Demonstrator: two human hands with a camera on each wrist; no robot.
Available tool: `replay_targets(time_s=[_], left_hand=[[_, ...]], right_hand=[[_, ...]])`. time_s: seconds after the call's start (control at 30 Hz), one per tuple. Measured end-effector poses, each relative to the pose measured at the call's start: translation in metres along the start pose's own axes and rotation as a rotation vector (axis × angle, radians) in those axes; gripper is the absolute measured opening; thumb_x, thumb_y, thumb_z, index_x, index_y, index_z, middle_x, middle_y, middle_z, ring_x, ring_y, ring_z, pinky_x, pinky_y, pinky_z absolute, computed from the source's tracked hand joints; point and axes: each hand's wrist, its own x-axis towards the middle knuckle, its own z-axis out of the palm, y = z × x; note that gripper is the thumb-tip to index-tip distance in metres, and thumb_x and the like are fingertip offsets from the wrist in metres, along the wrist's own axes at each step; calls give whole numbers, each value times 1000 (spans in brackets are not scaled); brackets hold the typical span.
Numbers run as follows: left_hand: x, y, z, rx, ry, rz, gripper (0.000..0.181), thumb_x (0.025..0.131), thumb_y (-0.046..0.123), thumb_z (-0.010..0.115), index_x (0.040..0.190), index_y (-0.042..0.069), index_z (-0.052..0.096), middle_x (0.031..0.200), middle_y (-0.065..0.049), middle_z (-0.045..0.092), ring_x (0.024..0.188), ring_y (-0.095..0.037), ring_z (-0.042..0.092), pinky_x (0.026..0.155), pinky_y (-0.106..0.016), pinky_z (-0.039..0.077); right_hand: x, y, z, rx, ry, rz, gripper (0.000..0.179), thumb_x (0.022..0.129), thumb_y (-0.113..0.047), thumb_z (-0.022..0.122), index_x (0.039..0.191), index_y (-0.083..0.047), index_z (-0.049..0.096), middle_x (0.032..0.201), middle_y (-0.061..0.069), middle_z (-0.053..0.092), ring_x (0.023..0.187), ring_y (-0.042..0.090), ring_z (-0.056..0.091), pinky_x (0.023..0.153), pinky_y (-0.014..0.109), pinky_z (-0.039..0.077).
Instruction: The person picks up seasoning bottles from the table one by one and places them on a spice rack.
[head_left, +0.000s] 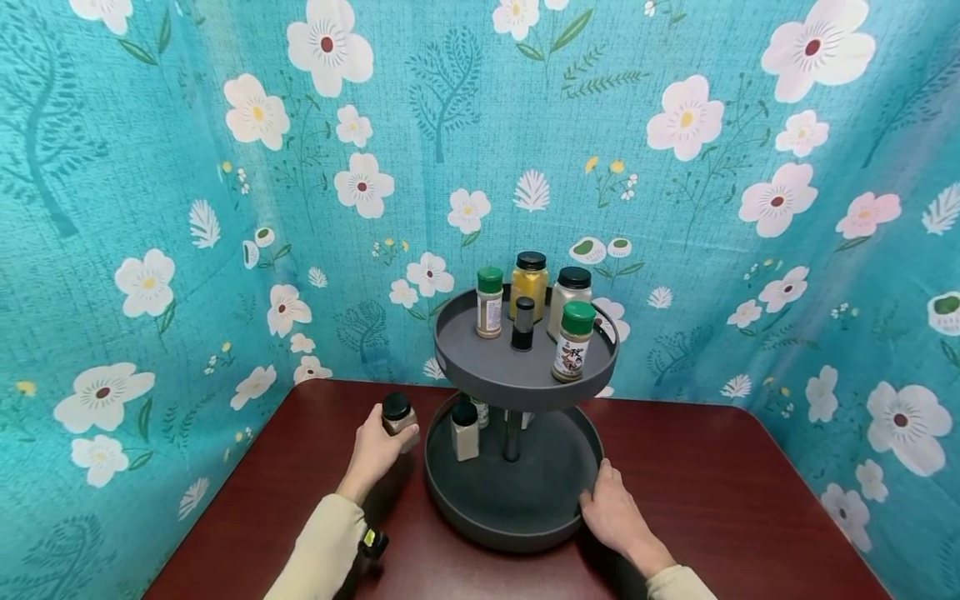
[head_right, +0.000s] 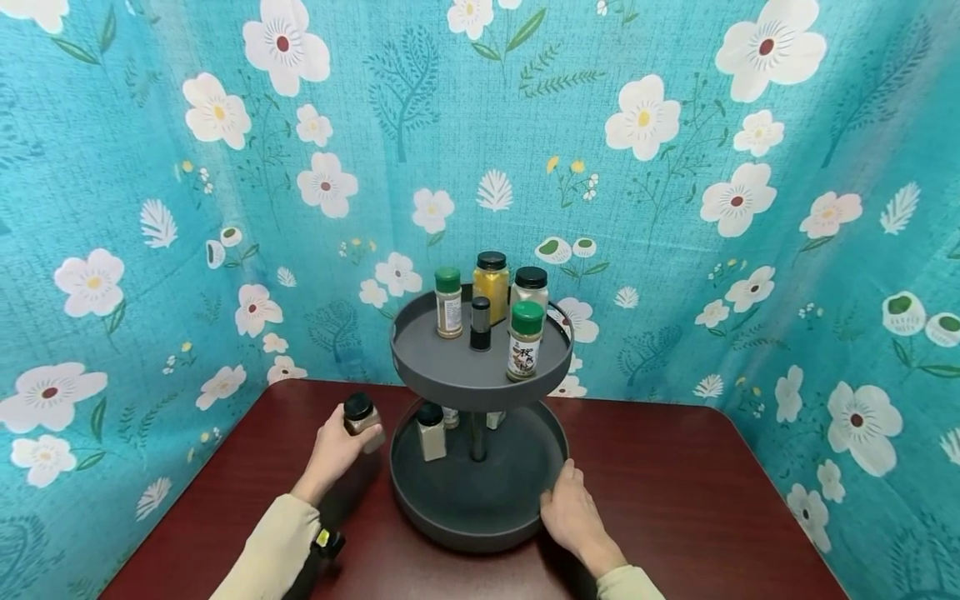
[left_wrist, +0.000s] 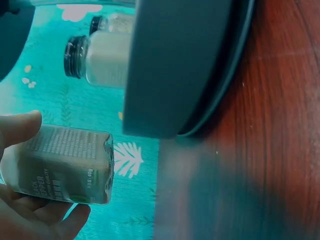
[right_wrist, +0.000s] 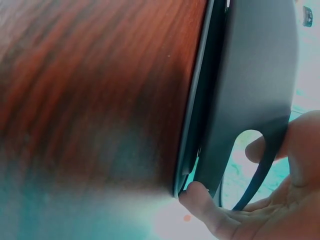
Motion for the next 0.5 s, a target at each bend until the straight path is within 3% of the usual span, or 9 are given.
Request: replay_targets(time_s=[0.3,0.5], left_hand=[[-10,8,3,-28,3,64,44,84,24,73,115,6,47,107,-14,62,93,-26,62,76,-42,51],[-16,15,5,-55,-30,75,45,84,26,72,117,7,48,107,-12,62,93,-24,61,77,-42,51]], right_hand=[[0,2,1,-7,-3,6,68,88,-13,53,135,22,20,128,41,35,111,52,46,89,57,40],[-1,1,2,-5,14,-3,68,87,-13,53,135,22,21,127,40,36,108,52,47,88,57,40]])
